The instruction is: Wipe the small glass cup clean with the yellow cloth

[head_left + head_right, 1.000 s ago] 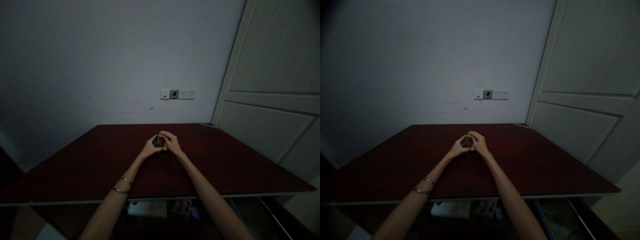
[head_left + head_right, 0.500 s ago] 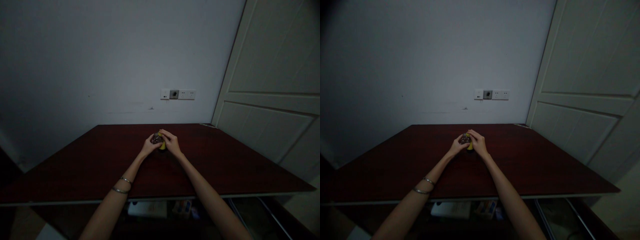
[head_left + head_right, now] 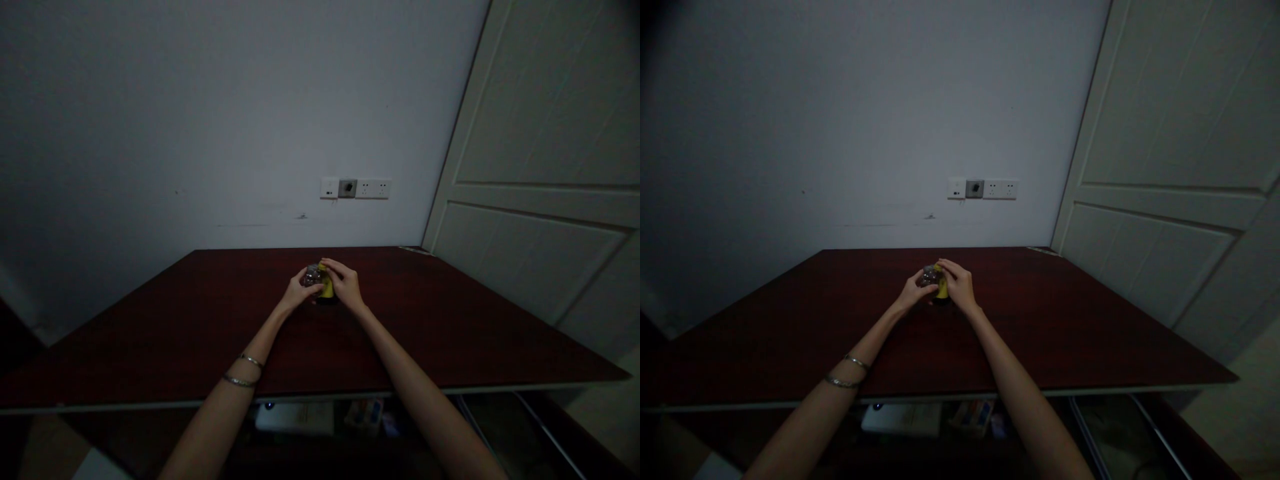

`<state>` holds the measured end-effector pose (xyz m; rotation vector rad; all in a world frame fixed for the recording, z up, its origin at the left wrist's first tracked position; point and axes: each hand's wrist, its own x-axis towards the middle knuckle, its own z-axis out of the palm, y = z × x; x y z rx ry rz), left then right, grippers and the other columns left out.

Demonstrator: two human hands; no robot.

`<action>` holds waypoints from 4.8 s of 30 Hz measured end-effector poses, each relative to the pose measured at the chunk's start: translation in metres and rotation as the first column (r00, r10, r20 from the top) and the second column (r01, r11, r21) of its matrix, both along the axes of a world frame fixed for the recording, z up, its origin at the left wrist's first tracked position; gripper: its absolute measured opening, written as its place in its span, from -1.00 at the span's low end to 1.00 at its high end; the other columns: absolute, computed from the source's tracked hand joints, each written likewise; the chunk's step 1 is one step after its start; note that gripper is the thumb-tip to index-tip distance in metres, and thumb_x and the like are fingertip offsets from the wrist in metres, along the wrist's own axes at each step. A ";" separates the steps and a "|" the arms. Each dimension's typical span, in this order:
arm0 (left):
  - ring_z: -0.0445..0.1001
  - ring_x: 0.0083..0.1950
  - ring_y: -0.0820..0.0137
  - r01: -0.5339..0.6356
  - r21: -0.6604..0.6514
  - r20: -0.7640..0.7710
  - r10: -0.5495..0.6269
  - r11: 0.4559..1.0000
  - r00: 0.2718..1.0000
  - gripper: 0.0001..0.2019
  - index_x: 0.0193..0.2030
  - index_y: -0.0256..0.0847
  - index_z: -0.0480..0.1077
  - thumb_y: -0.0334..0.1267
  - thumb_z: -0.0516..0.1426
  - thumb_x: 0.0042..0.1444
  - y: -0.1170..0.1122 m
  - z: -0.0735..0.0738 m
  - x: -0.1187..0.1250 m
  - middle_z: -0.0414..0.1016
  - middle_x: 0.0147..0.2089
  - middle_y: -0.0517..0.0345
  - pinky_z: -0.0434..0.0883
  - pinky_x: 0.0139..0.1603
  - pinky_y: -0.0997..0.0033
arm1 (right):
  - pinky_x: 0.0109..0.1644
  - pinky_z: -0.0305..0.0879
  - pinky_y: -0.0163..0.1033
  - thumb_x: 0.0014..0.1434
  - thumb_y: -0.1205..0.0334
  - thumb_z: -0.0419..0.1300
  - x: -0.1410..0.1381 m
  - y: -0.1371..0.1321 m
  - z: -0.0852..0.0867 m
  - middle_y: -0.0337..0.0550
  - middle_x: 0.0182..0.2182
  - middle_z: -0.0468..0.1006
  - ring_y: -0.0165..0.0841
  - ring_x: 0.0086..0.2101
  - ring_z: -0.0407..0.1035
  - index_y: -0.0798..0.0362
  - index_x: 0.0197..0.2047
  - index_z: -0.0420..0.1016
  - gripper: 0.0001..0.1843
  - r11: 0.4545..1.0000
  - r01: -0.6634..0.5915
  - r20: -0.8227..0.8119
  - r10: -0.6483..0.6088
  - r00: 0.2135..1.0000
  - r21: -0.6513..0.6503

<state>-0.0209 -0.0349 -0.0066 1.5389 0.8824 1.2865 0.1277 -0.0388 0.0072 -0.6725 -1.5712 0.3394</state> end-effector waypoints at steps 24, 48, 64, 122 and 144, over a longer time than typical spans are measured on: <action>0.24 -0.75 0.55 0.119 -0.198 0.023 -0.117 0.973 0.993 -0.48 -0.27 -0.35 0.32 0.16 0.08 -0.09 0.005 -0.009 -0.003 0.29 -0.68 0.26 0.19 -0.74 0.58 | 0.22 -0.07 -0.06 -0.06 0.12 0.24 0.007 0.005 -0.003 -0.14 0.13 0.19 -0.24 0.15 0.04 -0.14 0.16 0.17 -0.31 0.933 -0.271 0.241 0.327 0.914 -0.239; 0.42 -0.46 0.50 0.179 -0.060 -0.078 -0.183 0.982 0.980 -0.30 0.10 -0.24 0.16 -0.18 0.28 -0.22 0.009 -0.008 -0.008 0.45 -0.25 0.06 0.38 -0.51 0.56 | -0.06 0.33 -0.16 -0.29 0.17 0.36 -0.005 0.015 -0.015 0.03 -0.10 0.46 -0.27 -0.16 0.41 0.13 0.17 0.12 -0.06 0.839 -0.270 -0.189 0.202 0.961 -0.473; 0.46 -0.16 0.36 0.032 -0.016 0.134 -0.030 0.999 0.990 -0.33 -0.07 -0.32 0.23 -0.32 0.35 -0.41 0.008 -0.002 -0.001 0.44 -0.11 -0.04 0.38 -0.08 0.33 | -0.01 0.31 -0.12 -0.18 0.07 0.30 -0.005 0.019 -0.015 0.06 0.02 0.37 -0.24 -0.06 0.36 0.07 0.12 0.21 -0.22 0.834 -0.297 -0.237 0.205 0.950 -0.466; 0.36 0.02 0.24 -0.065 0.248 -0.041 0.077 0.967 0.996 -0.21 0.13 -0.30 0.11 -0.35 0.28 -0.32 0.015 -0.027 0.010 0.33 0.05 -0.12 0.28 0.06 0.23 | 0.22 0.00 -0.10 0.12 0.13 0.09 -0.007 -0.014 0.002 -0.12 0.10 0.30 -0.29 0.16 0.08 -0.04 0.02 0.37 -0.62 0.994 -0.096 0.256 0.080 0.963 0.047; 0.40 -0.09 0.30 0.020 0.204 -0.047 -0.010 0.979 0.999 -0.27 0.10 -0.34 0.17 -0.41 0.25 -0.32 0.007 -0.018 0.011 0.38 -0.03 -0.04 0.33 -0.04 0.30 | 0.12 0.17 -0.12 0.07 0.12 0.12 0.000 -0.009 0.005 -0.12 -0.05 0.46 -0.28 0.00 0.30 -0.03 -0.14 0.50 -0.71 0.995 -0.097 0.121 0.100 0.988 -0.036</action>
